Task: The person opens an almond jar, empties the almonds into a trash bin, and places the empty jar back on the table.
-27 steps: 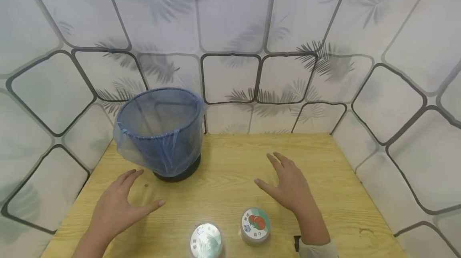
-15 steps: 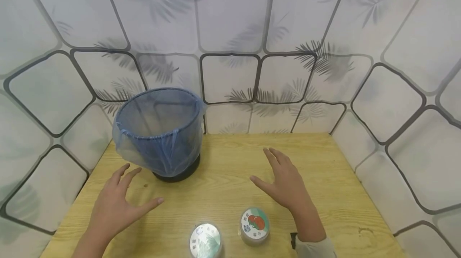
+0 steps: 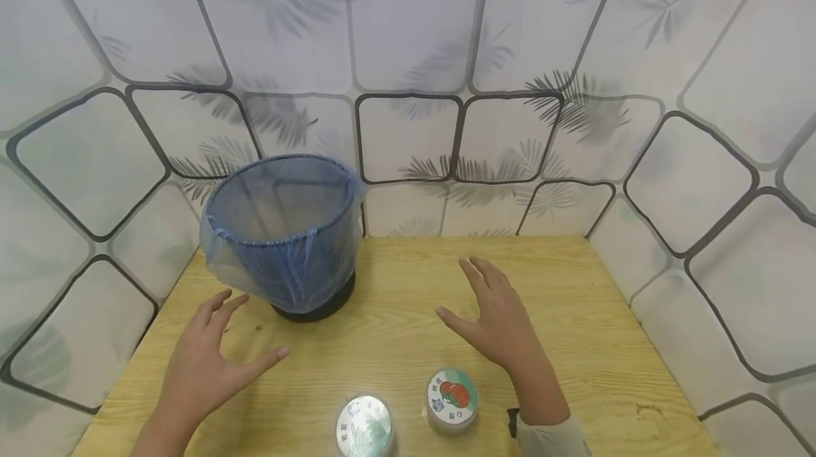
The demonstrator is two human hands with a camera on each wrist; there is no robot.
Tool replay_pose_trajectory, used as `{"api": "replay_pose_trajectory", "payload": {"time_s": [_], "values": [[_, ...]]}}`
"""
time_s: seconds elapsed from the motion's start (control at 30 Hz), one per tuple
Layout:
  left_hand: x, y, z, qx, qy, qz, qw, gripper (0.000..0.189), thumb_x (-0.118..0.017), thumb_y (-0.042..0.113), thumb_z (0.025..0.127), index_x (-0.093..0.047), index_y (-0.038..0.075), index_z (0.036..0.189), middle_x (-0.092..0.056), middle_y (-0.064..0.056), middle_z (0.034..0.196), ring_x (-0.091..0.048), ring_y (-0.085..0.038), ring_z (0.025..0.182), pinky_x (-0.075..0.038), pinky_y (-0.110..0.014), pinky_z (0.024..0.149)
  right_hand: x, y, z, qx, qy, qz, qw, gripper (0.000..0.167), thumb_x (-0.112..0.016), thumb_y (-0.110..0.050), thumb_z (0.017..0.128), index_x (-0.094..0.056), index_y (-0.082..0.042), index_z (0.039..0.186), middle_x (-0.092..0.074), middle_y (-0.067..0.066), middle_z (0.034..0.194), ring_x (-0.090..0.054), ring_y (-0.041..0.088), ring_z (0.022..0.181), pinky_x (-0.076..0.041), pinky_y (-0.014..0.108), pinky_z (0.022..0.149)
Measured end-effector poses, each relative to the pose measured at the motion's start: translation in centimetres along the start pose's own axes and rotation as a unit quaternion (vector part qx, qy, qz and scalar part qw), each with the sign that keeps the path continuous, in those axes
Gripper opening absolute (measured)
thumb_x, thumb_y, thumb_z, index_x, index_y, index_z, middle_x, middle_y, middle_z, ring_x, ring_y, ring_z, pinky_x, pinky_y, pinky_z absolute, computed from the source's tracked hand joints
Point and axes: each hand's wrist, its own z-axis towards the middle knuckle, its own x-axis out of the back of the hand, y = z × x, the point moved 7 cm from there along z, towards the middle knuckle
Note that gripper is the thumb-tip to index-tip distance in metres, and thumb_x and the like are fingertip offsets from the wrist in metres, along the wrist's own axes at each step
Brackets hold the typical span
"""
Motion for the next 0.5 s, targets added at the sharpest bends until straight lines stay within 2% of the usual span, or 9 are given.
{"api": "replay_pose_trajectory", "payload": {"time_s": [0.17,0.3,0.5], "values": [[0.4,0.0,0.2,-0.013,0.025,-0.009,0.9996,0.102,-0.096,0.068,0.061,-0.067,0.007,0.138,-0.044,-0.028,0.158,-0.050,-0.057,0.136,-0.048,-0.077,0.095,0.3,-0.4,0.3,0.022,0.015,0.001,0.9997,0.091,-0.082,-0.051,0.092,-0.040,-0.017,0.165,-0.039,0.016,0.168,-0.040,0.045,0.151,-0.045,0.071,0.110],[0.8,0.4,0.3,-0.021,0.042,-0.019,0.9987,0.104,-0.098,0.064,0.060,-0.066,0.004,0.139,-0.044,-0.028,0.158,-0.050,-0.056,0.136,-0.048,-0.077,0.095,0.5,-0.8,0.5,0.037,0.026,0.004,0.9990,0.090,-0.084,-0.048,0.091,-0.042,-0.018,0.164,-0.040,0.017,0.167,-0.042,0.044,0.150,-0.046,0.070,0.110],[1.1,0.7,0.4,-0.028,0.057,-0.034,0.9974,0.103,-0.100,0.060,0.058,-0.067,0.003,0.138,-0.044,-0.027,0.158,-0.051,-0.056,0.136,-0.049,-0.076,0.094,0.8,-1.0,0.7,0.040,0.034,0.019,0.9984,0.088,-0.084,-0.044,0.091,-0.042,-0.017,0.164,-0.040,0.018,0.166,-0.041,0.045,0.150,-0.047,0.072,0.108]]}}
